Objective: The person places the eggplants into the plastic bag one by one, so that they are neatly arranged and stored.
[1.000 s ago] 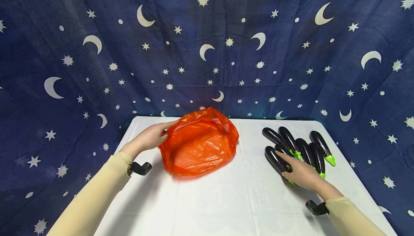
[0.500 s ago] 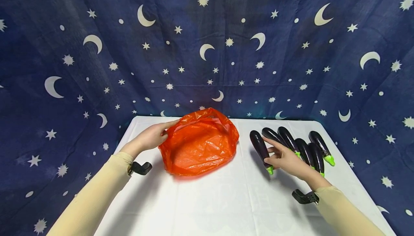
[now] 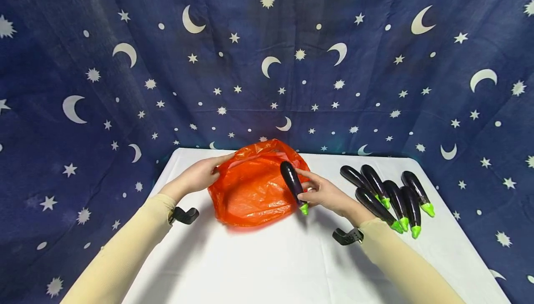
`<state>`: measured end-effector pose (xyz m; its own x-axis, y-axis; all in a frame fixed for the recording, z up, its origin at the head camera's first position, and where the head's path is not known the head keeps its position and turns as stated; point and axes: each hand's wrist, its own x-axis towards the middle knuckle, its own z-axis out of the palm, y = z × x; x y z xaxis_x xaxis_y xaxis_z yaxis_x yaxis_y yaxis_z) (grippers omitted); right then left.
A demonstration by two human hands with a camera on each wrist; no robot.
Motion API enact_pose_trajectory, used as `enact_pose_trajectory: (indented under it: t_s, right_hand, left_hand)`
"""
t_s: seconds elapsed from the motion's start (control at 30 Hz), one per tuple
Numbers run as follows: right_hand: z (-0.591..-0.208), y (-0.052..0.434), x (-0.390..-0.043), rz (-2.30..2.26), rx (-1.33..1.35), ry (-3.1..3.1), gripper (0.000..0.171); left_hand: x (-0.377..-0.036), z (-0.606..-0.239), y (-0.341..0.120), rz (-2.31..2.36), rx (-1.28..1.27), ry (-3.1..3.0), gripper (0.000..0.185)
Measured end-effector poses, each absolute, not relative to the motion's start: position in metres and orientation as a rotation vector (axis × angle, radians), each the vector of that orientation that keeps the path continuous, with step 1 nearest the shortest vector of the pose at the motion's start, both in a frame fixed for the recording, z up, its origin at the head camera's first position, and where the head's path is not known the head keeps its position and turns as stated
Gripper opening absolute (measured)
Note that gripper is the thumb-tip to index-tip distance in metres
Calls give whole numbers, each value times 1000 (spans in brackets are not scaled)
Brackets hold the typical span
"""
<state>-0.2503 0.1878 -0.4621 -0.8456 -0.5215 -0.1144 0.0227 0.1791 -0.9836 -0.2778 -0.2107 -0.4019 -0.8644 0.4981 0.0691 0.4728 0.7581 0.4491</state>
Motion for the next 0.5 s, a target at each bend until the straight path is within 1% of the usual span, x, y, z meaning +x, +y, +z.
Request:
enact_pose_trajectory:
  t_s: [0.2,0.5]
  right_hand:
    - [-466,130,-270,-1615,-431,2050,80]
    - [-477,47,-294,-1636,-334,1982,78]
  left_hand:
    - [-277,-399,-210,721,781,2907,70]
    - [-276,-399,-207,737,761,2902,71]
